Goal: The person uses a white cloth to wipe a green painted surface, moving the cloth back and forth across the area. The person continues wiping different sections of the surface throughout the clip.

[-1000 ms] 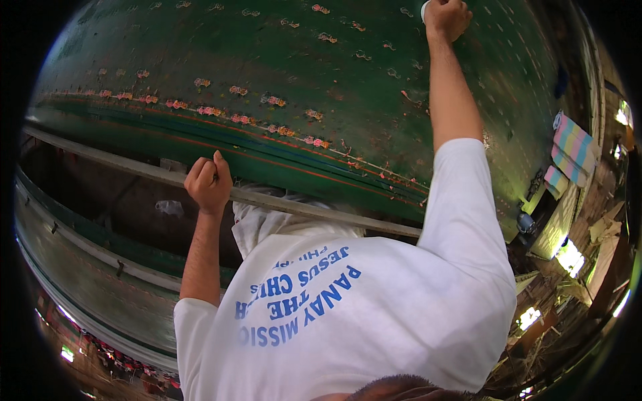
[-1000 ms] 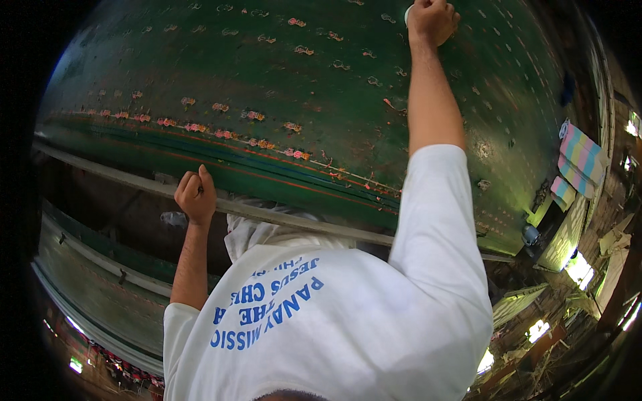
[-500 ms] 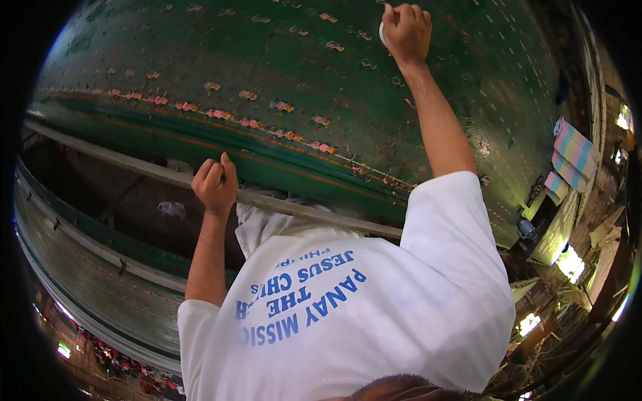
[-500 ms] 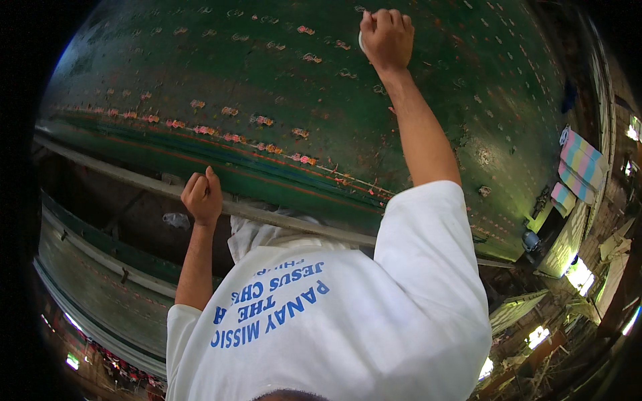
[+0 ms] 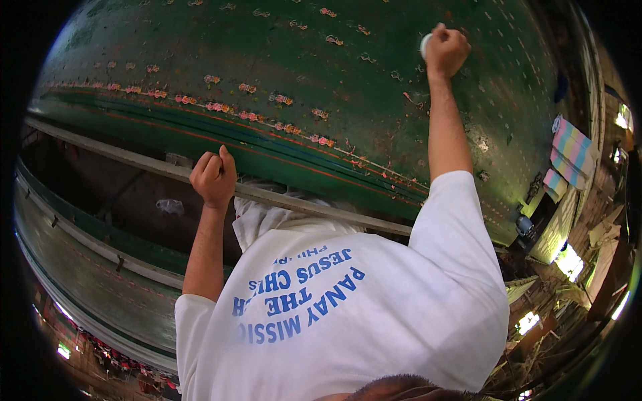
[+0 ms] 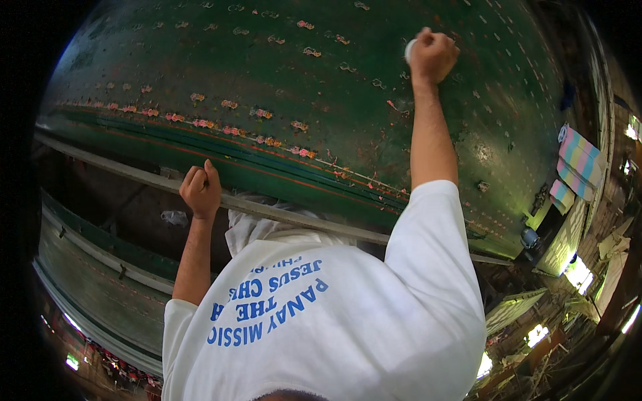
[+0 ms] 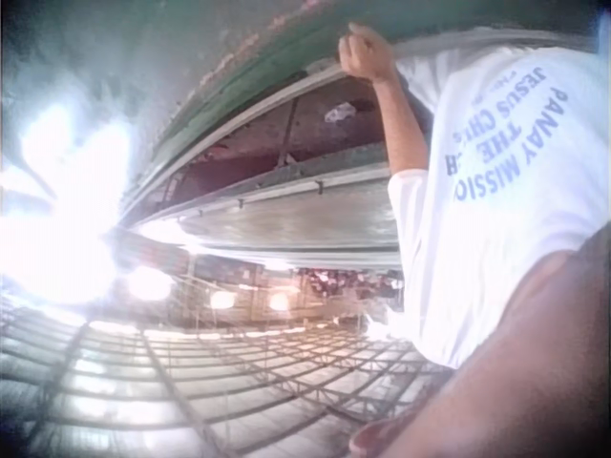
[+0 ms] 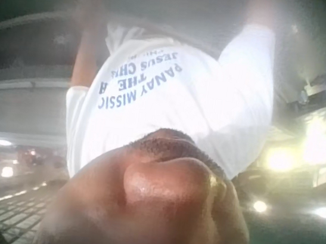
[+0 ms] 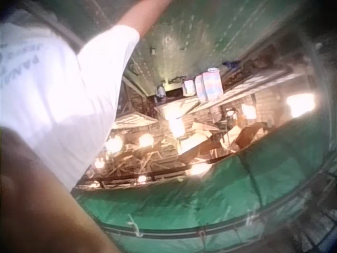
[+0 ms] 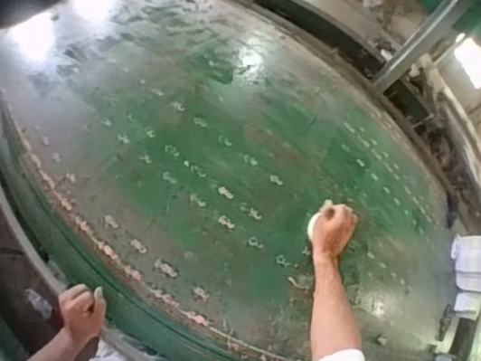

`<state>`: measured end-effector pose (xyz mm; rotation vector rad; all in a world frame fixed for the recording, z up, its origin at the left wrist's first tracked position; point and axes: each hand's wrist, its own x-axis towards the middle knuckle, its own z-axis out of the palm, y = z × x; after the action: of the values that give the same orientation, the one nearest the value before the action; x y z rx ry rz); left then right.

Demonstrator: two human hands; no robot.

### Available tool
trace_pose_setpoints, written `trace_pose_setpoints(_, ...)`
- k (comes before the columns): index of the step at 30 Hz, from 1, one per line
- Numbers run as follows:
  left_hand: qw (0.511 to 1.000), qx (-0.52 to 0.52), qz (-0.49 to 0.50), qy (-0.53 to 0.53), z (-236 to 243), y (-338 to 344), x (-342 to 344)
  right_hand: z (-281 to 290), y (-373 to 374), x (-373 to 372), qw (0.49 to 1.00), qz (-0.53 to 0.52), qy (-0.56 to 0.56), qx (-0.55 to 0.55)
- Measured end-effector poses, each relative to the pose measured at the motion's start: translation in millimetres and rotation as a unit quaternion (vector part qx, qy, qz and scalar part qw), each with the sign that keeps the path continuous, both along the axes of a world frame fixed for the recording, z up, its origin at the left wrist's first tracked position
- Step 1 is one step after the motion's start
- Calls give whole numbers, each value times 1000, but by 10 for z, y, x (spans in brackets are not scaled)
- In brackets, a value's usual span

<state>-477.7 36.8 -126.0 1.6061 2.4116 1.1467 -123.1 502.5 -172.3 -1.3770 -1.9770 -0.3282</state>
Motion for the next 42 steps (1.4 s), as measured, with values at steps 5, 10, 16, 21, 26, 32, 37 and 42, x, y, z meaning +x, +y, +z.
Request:
trace_pose_setpoints(5, 1000, -5, 2, -1, 27, -28, 9, -127, -378, -112, 999, 46, -2, -5)
trace_pose_setpoints(10, 1000, 8, -6, 2, 22, 4, 11, -25, -128, 195, 998, -59, -14, -16)
trace_pose_setpoints(16, 1000, 15, 0, -2, 4, -38, 9, -94, -1251, -588, 992, 120, 37, -31)
trace_pose_setpoints(21, 1000, 24, -5, -2, -13, -10, -15, 111, -686, -312, 999, -27, 8, -16)
trace_pose_setpoints(26, 1000, 21, 14, -5, -16, -40, 25, -83, -1066, -797, 998, 59, 20, -28)
trace_pose_setpoints(32, 1000, 8, 8, -9, -19, -66, 3, -28, -721, -950, 995, 93, 20, -27)
trace_pose_setpoints(37, 999, 10, 29, -9, 2, -73, 37, -73, -850, -1246, 992, 124, 9, 27)
trace_pose_setpoints(42, 997, 29, -30, -59, 84, -39, -22, -5, -340, -1026, 994, 97, -11, 41)
